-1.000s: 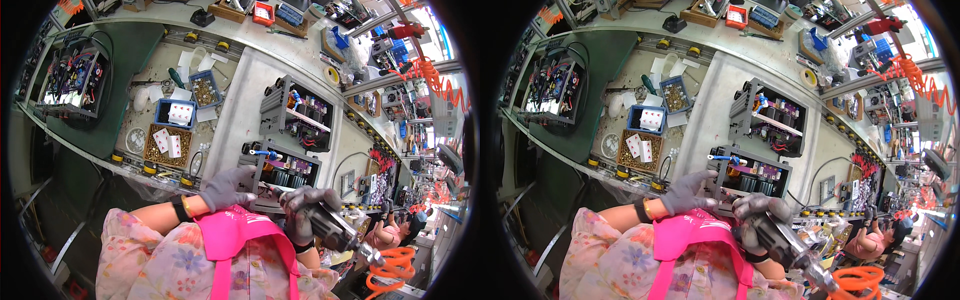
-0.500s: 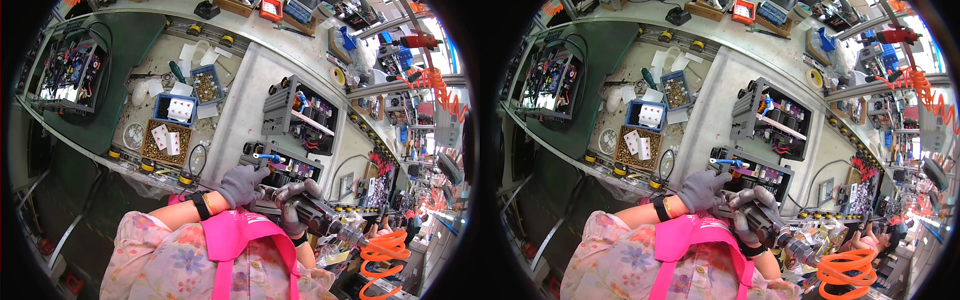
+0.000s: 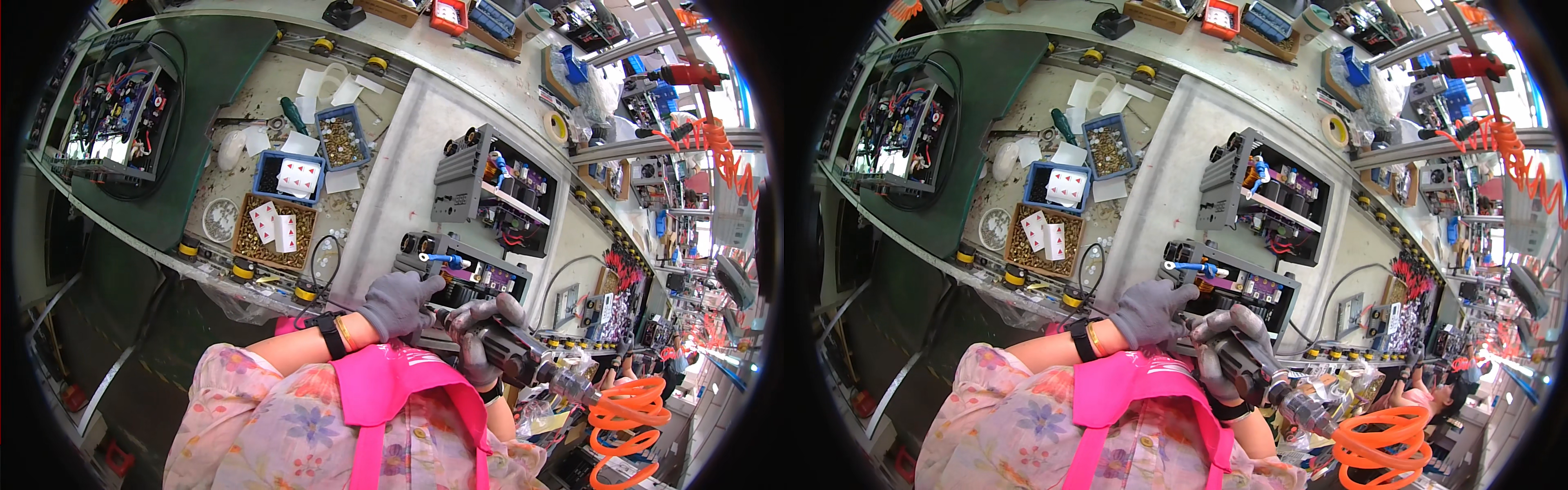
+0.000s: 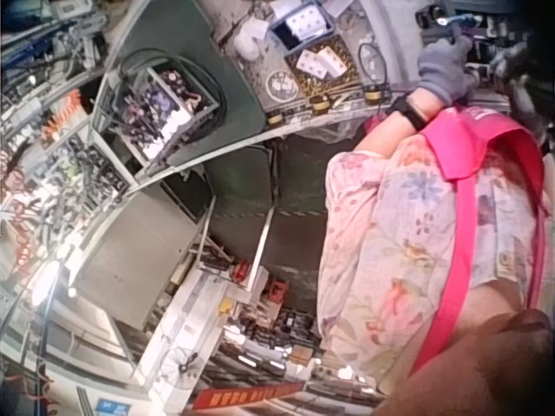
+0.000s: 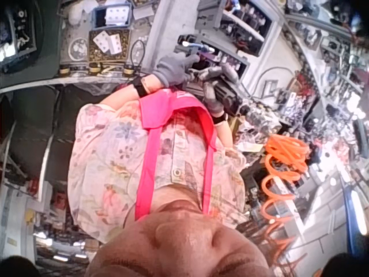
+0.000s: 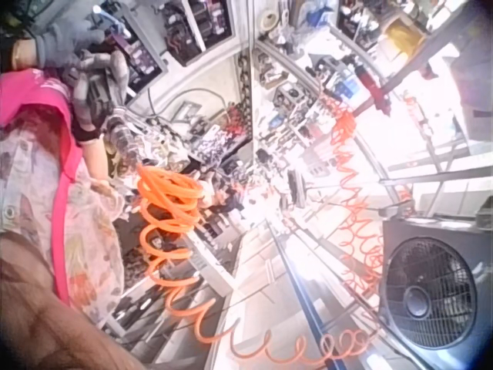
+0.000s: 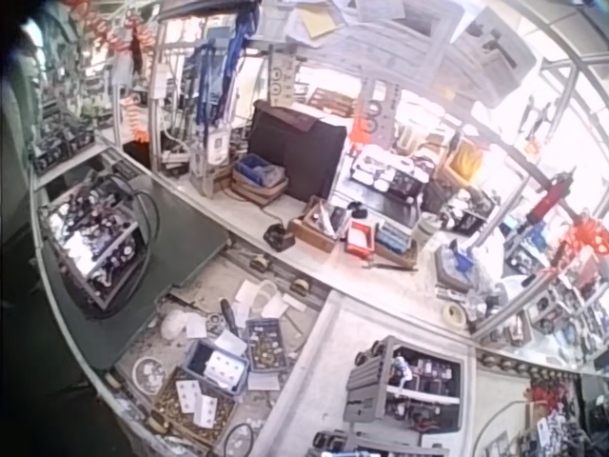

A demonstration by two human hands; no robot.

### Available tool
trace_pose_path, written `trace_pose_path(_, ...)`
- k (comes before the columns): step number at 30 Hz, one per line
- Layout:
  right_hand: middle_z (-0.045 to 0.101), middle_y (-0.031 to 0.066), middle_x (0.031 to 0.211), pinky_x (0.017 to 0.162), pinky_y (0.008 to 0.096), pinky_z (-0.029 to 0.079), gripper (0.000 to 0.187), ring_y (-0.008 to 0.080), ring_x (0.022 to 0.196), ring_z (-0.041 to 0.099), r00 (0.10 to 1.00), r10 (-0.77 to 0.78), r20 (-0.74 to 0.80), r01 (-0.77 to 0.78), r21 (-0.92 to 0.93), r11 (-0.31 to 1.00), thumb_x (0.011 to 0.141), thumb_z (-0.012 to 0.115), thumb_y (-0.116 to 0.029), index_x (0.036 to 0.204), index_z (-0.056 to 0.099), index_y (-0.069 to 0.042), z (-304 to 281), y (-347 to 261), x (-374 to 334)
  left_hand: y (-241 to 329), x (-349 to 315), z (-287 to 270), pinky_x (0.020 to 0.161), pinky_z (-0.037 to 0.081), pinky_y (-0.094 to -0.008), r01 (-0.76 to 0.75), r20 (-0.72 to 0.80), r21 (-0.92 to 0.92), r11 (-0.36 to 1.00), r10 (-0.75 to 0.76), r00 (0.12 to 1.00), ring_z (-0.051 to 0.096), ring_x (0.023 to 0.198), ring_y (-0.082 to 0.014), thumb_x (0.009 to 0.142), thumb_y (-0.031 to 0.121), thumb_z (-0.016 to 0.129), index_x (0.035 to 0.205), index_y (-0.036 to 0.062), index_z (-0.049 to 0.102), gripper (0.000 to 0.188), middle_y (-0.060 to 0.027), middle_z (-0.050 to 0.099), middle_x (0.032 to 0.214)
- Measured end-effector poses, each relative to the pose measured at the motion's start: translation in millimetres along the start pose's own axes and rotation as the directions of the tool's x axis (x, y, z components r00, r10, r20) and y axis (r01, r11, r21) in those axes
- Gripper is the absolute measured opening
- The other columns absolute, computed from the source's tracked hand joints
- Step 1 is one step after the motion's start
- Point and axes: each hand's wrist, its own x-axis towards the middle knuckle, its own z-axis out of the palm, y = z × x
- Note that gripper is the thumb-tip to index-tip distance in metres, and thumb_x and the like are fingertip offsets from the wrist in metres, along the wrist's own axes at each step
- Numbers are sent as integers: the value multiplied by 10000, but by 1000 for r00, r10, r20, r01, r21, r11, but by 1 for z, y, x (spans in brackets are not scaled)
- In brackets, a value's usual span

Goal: Assembling and testing electronic controller modules on a production line.

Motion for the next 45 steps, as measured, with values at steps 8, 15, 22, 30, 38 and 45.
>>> trace_pose_path(8,587,93,955,671,343,521,564,198,775,603,1000,-22,-18,20,-95,995,809,724,-116,1296,444,-62,6,5,6,-1,2,-1,603,462,-454,15,14,-57,998,-14,1000,605,721,-335,671,347,782,1087,213,550,495,-108,571,765)
trace_pose_path(15,579,96,903,773,379,531,484,217,828,618,997,75,0,-74,-134,988,819,704,-117,1220,439,-69,5,-1,1,-3,4,0,608,481,-462,11,55,19,1000,-12,998,622,746,-342,711,391,758,1071,205,538,461,-123,590,798)
trace_pose_path(22,577,80,913,777,378,530,501,216,822,624,997,74,-2,-74,-132,988,805,739,-138,1217,463,-67,6,2,4,-2,4,-1,600,479,-465,-3,30,22,1000,2,1000,622,748,-342,708,402,760,1065,204,525,470,-121,585,802)
trace_pose_path(30,586,83,906,666,325,511,480,190,768,596,1000,21,-3,-21,-124,992,809,730,-119,1222,489,-76,5,7,5,-4,3,1,552,454,-471,-33,-4,26,999,33,999,600,680,-353,731,336,730,1073,208,529,416,-120,566,751)
trace_pose_path(38,582,72,947,793,386,530,460,203,828,626,997,71,-17,-73,-95,993,805,730,-104,1192,488,-52,2,10,2,-3,3,1,557,458,-469,-29,1,26,999,29,1000,605,694,-355,714,318,736,1070,205,527,428,-124,574,767)
trace_pose_path(45,584,69,941,786,374,529,475,201,838,622,996,85,-30,-87,-66,994,800,754,-133,1185,486,-52,4,8,2,-2,3,-1,566,466,-464,-18,3,20,1000,18,1000,613,708,-350,665,342,780,1079,205,530,502,-123,579,776)
